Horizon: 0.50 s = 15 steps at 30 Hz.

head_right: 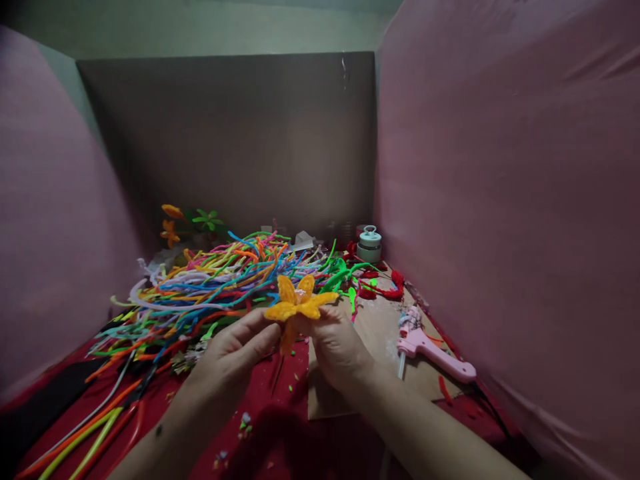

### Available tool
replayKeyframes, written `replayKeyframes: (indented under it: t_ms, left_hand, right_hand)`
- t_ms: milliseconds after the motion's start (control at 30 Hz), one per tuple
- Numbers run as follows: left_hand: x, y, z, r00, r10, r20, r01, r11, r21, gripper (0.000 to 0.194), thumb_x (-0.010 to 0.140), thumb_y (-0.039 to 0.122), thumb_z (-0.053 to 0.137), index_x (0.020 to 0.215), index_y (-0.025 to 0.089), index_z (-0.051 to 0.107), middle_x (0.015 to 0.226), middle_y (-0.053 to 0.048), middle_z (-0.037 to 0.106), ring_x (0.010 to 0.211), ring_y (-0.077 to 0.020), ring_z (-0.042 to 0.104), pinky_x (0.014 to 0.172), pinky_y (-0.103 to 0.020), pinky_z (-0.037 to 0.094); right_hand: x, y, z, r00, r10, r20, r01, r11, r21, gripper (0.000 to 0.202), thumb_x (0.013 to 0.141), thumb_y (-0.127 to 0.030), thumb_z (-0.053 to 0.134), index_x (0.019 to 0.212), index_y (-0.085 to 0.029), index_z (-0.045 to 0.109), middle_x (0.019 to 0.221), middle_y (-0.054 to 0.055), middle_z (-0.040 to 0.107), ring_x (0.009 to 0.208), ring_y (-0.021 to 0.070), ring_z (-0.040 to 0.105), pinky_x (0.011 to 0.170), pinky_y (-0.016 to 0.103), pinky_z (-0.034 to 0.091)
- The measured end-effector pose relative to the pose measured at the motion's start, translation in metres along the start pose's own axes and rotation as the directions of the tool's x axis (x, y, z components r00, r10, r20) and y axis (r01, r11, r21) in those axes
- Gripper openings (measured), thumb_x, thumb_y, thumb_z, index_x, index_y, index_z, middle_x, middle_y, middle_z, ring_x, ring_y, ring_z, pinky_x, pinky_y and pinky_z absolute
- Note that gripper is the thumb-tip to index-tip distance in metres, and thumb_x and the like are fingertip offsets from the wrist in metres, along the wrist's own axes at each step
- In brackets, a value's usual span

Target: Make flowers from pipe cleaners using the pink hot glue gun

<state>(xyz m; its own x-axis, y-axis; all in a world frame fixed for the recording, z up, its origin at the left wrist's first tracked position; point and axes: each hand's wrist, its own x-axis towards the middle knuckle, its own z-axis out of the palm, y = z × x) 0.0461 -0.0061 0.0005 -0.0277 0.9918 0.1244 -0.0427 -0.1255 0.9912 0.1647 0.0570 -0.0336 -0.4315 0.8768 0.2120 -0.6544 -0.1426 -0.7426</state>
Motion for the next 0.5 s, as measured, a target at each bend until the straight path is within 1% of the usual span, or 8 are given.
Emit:
replayKeyframes:
  t_ms: [33,100,167,233,333,400,500]
  left_hand:
    - [0.002,-0.002,0.003,0.999,-0.005,0.041,0.007,0.999,-0.039,0.017,0.078,0.03,0.059,0.087,0.015,0.064,0.081,-0.003,0.063,0.078,-0.0145,0.055,0.078,-0.027,0.042]
    - [0.005,-0.007,0.005,0.996,-0.011,0.088,0.018,0.996,-0.084,0.018,0.079,0.03,0.058,0.079,0.014,0.066,0.07,-0.001,0.06,0.068,-0.0123,0.052,0.069,-0.024,0.042]
    - [0.008,-0.012,0.005,0.994,-0.011,0.106,0.023,0.994,-0.107,0.02,0.078,0.031,0.06,0.07,0.013,0.065,0.061,0.0,0.056,0.059,-0.0104,0.048,0.061,-0.022,0.039]
    - [0.009,-0.016,0.002,0.994,-0.001,0.11,0.017,0.99,-0.143,0.019,0.075,0.031,0.063,0.068,0.013,0.065,0.058,0.001,0.054,0.055,-0.0092,0.045,0.057,-0.022,0.037]
    - [0.008,-0.02,-0.004,0.992,0.006,0.122,0.019,0.979,-0.204,0.021,0.069,0.034,0.069,0.064,0.013,0.065,0.054,0.001,0.053,0.052,-0.009,0.044,0.054,-0.021,0.036]
    - [0.007,-0.02,-0.008,0.99,-0.006,0.139,0.038,0.973,-0.229,0.026,0.063,0.037,0.073,0.058,0.013,0.064,0.053,0.001,0.052,0.051,-0.009,0.044,0.052,-0.021,0.036]
    - [0.005,-0.019,-0.011,0.987,-0.055,0.149,0.086,0.974,-0.209,0.031,0.053,0.04,0.078,0.049,0.013,0.063,0.051,0.0,0.053,0.049,-0.009,0.044,0.05,-0.022,0.036]
  right_hand:
    - [0.0,0.0,0.0,1.0,0.009,0.02,-0.009,1.0,-0.01,0.019,0.054,-0.024,0.079,0.072,-0.02,0.072,0.072,0.002,0.069,0.071,0.017,0.059,0.066,0.028,0.047]
    - [0.0,-0.001,0.001,0.997,0.021,0.078,-0.018,0.999,-0.038,0.02,0.058,-0.03,0.077,0.073,-0.018,0.072,0.072,0.004,0.068,0.07,0.0179,0.059,0.062,0.028,0.048]
    - [-0.001,-0.002,0.0,0.988,0.026,0.154,-0.015,0.997,-0.071,0.023,0.063,-0.035,0.074,0.076,-0.016,0.072,0.072,0.005,0.068,0.069,0.0184,0.06,0.058,0.028,0.048]
    - [-0.001,-0.003,-0.001,0.973,0.035,0.226,-0.012,0.995,-0.102,0.025,0.065,-0.038,0.072,0.077,-0.016,0.072,0.072,0.005,0.067,0.068,0.0185,0.06,0.057,0.027,0.049]
    - [-0.003,-0.006,-0.002,0.949,0.061,0.309,-0.011,0.987,-0.159,0.027,0.067,-0.041,0.07,0.08,-0.017,0.072,0.074,0.004,0.067,0.072,0.0177,0.06,0.059,0.027,0.049]
    - [-0.005,-0.009,-0.003,0.941,0.076,0.33,0.0,0.974,-0.225,0.027,0.068,-0.041,0.069,0.084,-0.019,0.071,0.078,0.004,0.067,0.076,0.0172,0.06,0.063,0.026,0.049]
    - [-0.007,-0.013,-0.004,0.924,0.108,0.367,0.015,0.948,-0.318,0.027,0.072,-0.039,0.067,0.09,-0.02,0.071,0.085,0.005,0.067,0.081,0.0172,0.06,0.068,0.027,0.049]
